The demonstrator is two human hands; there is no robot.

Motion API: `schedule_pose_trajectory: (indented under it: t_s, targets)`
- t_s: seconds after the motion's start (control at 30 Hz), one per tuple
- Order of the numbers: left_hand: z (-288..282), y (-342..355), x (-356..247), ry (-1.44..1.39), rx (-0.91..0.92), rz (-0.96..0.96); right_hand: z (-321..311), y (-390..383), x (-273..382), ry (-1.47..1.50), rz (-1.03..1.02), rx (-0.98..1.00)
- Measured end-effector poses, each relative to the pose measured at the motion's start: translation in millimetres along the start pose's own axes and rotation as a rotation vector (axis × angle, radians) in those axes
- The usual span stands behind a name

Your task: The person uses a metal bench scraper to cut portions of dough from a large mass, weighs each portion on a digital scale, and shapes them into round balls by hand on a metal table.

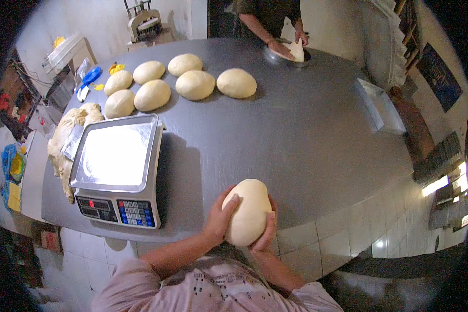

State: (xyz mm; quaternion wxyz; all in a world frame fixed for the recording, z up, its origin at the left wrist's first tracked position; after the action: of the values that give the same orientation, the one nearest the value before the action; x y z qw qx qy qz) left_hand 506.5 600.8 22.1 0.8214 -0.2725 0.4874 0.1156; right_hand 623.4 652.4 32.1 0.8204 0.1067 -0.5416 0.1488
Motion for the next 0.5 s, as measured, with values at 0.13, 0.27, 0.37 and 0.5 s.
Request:
schedule_pose_trajectory:
  t_s: [0.13, 0.27, 0.37, 0.5]
  targets:
    - [35, 20, -73, 0.043, -0.003, 0.265, 28, 63, 52, 0.126, -0.127, 0.1]
    - [32, 110, -178, 0.537, -0.115, 0.69, 90, 159, 109, 0.138, -0.218, 0.195]
    - [0, 158, -193, 1.153, -0.599, 0.996, 87, 259, 71, -0.186, -0.254, 0.359]
    - [-79, 116, -179, 1.339, -0.413, 0.864, -13, 289, -43, -1.306, -0.082, 0.074]
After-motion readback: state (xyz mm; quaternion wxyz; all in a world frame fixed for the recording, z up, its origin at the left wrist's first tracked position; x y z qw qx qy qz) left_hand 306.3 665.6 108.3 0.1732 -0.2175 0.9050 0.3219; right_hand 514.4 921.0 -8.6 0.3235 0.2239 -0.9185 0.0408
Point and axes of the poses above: each hand's wrist, its own y-axis towards the middle knuckle, its own z-axis out of the palm, x = y × z, the point moved 5 cm from there along y, towards the middle knuckle, and after that the axes turned 3 degrees about x, right-handed, at the moved point
